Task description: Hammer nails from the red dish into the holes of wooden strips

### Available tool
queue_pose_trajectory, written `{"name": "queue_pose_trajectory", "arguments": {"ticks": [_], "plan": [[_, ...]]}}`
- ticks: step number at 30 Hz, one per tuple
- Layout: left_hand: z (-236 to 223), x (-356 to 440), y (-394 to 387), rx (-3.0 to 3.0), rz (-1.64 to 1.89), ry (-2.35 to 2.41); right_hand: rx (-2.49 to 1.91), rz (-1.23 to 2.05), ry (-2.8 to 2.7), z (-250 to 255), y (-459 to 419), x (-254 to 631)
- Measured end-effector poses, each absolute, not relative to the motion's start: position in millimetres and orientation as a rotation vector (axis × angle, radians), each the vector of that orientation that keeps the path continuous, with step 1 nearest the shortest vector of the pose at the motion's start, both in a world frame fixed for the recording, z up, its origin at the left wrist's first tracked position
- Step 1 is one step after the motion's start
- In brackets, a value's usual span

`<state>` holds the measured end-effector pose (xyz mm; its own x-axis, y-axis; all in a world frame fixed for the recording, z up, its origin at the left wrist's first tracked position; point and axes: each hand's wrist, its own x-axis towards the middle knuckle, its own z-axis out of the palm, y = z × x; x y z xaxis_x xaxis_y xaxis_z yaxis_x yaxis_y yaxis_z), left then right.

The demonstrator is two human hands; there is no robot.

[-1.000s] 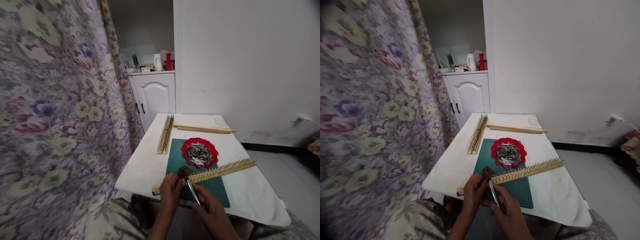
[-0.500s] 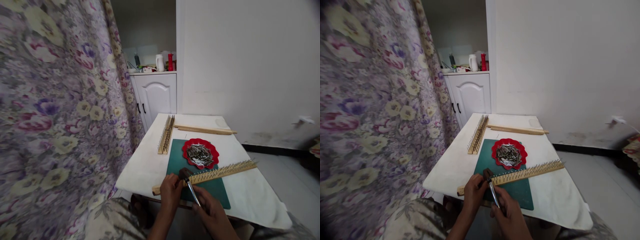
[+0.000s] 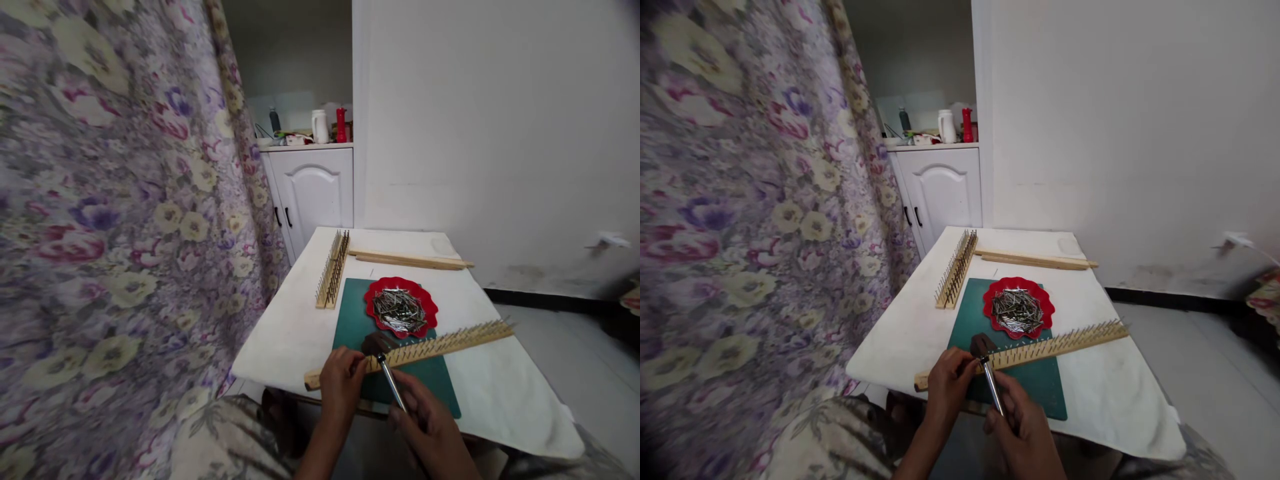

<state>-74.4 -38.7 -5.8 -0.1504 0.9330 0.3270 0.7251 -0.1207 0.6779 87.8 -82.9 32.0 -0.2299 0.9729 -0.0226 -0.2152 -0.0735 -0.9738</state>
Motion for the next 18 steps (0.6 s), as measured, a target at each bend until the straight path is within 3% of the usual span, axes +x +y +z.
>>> {"name": "queue_pose_trajectory", "arguments": {"ticks": [8,18], "plan": [[-11.6,-74.8,-36.5,1.887,1.100,1.930,-0.970,1.408,-1.444,27.4,-75.0,90.2],[-4.3,-80.3,-38.7,1.858,1.108,1.807,-0.975,1.386,-1.198,25.1,-86.2,101.4]]}}
